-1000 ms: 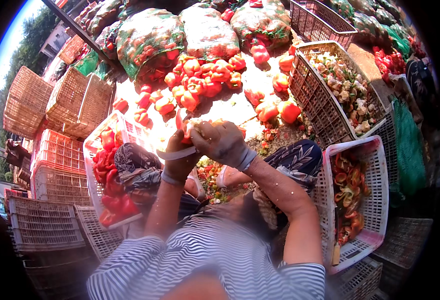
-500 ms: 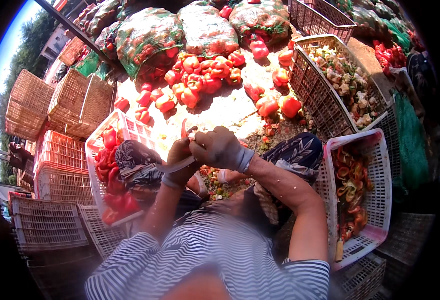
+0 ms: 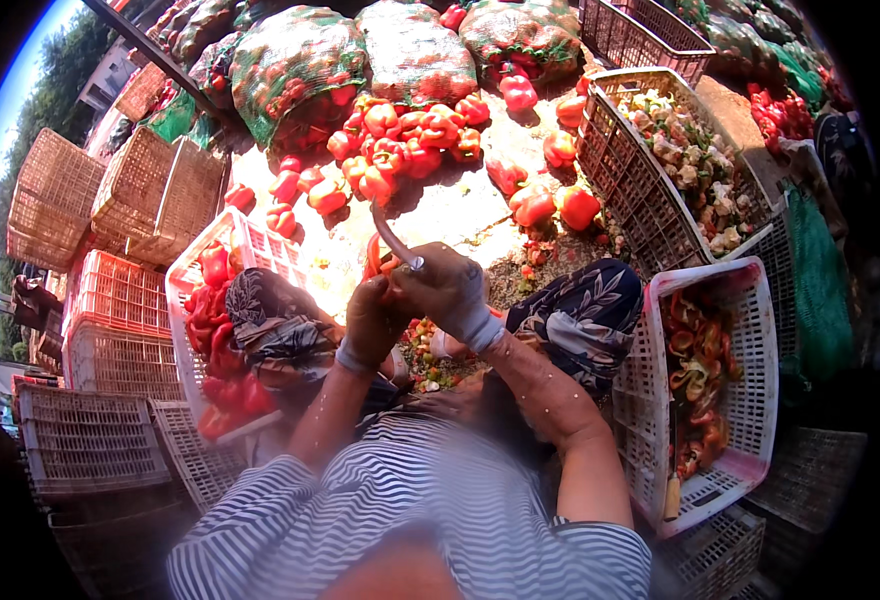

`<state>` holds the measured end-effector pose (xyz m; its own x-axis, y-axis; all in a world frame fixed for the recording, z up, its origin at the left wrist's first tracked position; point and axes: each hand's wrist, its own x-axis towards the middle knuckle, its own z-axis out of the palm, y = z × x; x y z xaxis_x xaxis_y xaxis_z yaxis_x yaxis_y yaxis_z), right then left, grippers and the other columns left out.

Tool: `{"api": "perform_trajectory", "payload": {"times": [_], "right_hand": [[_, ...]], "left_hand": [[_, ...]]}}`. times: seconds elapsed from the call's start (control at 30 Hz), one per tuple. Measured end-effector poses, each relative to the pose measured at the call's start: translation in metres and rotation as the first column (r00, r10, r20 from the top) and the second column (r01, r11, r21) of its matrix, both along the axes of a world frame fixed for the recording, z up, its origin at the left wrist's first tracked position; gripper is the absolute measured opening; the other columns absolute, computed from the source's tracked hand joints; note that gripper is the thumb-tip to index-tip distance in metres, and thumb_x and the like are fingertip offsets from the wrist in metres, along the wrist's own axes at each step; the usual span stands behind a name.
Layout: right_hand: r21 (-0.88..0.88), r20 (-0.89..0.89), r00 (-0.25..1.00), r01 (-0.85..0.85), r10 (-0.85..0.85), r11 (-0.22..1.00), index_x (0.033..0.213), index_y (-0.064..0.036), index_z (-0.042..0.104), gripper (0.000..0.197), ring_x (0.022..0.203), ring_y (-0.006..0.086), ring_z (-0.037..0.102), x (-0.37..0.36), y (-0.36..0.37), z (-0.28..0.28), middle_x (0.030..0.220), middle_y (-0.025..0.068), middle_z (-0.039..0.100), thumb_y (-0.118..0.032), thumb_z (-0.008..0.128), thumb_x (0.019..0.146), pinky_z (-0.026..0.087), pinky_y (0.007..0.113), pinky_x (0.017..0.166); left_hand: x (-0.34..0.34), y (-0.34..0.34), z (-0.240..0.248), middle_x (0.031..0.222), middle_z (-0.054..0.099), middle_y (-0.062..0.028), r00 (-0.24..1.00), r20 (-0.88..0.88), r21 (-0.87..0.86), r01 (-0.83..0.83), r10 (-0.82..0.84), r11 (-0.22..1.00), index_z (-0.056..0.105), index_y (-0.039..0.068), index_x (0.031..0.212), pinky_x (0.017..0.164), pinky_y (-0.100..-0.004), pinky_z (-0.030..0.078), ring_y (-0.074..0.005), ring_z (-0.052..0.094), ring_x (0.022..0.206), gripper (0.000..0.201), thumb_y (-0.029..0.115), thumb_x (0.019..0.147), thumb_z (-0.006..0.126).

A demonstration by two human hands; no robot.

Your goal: The person cores red bell peppers using a knife, placing the processed peppers into a crate and the discarded stems into a separate basket.

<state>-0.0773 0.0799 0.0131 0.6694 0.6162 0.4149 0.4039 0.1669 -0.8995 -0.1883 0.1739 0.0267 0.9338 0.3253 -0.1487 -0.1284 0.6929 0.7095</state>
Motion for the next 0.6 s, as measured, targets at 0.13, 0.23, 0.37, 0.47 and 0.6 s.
{"api": "perform_trajectory", "payload": {"times": [0.13,0.23,0.37,0.47,0.6], "right_hand": [[0.193,-0.68,0.714,-0.047,0.168,0.98,0.089,-0.0037,0.067,0.008,0.072,0.0034,0.059,-0.004,0.005,-0.002,0.079,-0.0024,0.065,-0.011,0.068,0.089,0.049,0.021,0.062],[0.229,-0.716,0.661,-0.079,0.223,0.97,0.091,-0.0055,0.064,0.009,0.064,0.0048,0.058,0.01,0.012,-0.002,0.074,-0.0024,0.061,-0.015,0.067,0.091,0.048,0.021,0.056],[0.356,-0.807,0.523,0.064,0.273,0.932,0.09,-0.0084,0.063,0.01,0.053,0.0052,0.052,0.028,0.011,0.017,0.068,-0.0027,0.057,-0.018,0.065,0.093,0.039,0.018,0.045],[0.41,-0.748,0.593,0.059,0.298,0.91,0.09,-0.0093,0.064,0.009,0.048,0.0024,0.047,0.054,-0.017,0.062,0.066,-0.0023,0.057,-0.017,0.064,0.093,0.03,0.017,0.038],[0.337,-0.494,0.861,0.319,-0.122,0.886,0.098,-0.006,0.067,0.012,0.056,-0.0015,0.05,0.11,-0.058,0.11,0.078,-0.0031,0.063,-0.014,0.069,0.089,0.036,0.015,0.043]], "left_hand": [[-0.002,0.018,-0.031,0.118,0.063,-0.0112,0.999,0.022,0.15,-0.049,0.047,0.987,0.054,-0.004,0.128,0.089,-0.0321,0.052,-0.0205,0.063,0.104,0.039,0.011,0.092,0.056],[-0.004,0.021,-0.031,0.125,0.059,-0.0117,1.0,0.027,0.08,0.01,-0.012,0.997,0.045,0.003,0.137,0.098,-0.0352,0.049,-0.0224,0.06,0.113,0.051,0.027,0.093,0.053],[0.005,0.028,-0.018,0.143,0.045,-0.0187,0.991,0.132,-0.262,0.017,0.018,0.965,0.038,0.007,0.144,0.111,-0.0523,0.037,-0.0346,0.048,0.129,0.06,0.027,0.09,0.054],[-0.005,0.055,-0.011,0.14,0.048,-0.0189,0.994,0.081,-0.189,-0.051,0.067,0.981,0.039,0.007,0.143,0.109,-0.0535,0.038,-0.0336,0.049,0.128,0.061,0.028,0.089,0.055],[-0.046,0.1,0.041,0.138,0.049,-0.0238,0.932,0.27,-0.218,-0.187,0.243,0.958,0.038,0.009,0.146,0.104,-0.0492,0.044,-0.0315,0.055,0.122,0.067,0.025,0.086,0.063]]}}
